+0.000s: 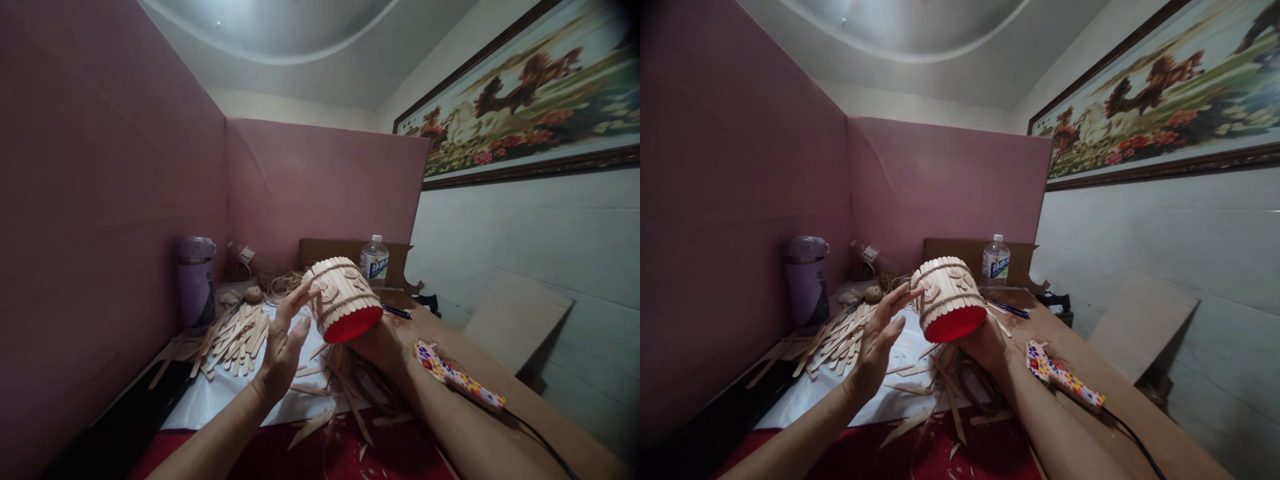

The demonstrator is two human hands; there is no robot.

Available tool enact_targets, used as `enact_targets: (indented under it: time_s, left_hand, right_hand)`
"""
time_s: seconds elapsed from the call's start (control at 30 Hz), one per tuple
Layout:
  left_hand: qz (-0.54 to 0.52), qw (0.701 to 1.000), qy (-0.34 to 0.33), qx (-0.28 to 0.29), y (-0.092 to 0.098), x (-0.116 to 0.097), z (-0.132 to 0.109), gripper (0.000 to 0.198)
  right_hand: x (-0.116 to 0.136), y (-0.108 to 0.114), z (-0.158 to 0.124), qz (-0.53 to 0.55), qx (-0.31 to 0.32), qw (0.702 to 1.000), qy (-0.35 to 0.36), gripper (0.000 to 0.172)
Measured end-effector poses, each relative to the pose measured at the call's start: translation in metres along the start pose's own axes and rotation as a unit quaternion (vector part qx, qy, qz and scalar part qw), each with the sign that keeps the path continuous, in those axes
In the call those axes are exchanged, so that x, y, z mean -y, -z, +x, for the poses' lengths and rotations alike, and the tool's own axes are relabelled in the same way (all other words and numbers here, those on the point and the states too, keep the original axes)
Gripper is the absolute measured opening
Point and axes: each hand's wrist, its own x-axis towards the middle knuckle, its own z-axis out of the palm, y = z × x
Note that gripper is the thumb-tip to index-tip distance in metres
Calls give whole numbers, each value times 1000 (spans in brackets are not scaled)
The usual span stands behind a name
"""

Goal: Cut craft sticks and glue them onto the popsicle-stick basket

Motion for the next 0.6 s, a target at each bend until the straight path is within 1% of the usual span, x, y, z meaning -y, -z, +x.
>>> enact_targets:
  time_s: [0.17,0.23,0.33,0.43,0.53,0.6]
  left_hand:
    - [-3,1000,3,-5,-1,-1,-1,42]
    - [14,1000,-2,-8,-1,-1,-2,41]
    - [99,994,-36,-5,-1,0,-2,43]
    - [192,977,-88,3,-1,2,-2,49]
    - [233,966,-112,-1,-1,7,-1,51]
    - [256,960,-111,-5,-1,13,0,54]
  right_hand:
    - [1,0,0,41,-3,999,-33,47]
    - [0,1,0,49,-1,998,-44,47]
    - [-3,3,1,46,10,998,-49,47]
    - [-4,1,1,31,7,999,-35,49]
    - [0,-4,2,25,4,1000,-6,47]
    - [4,-8,4,26,24,999,9,47]
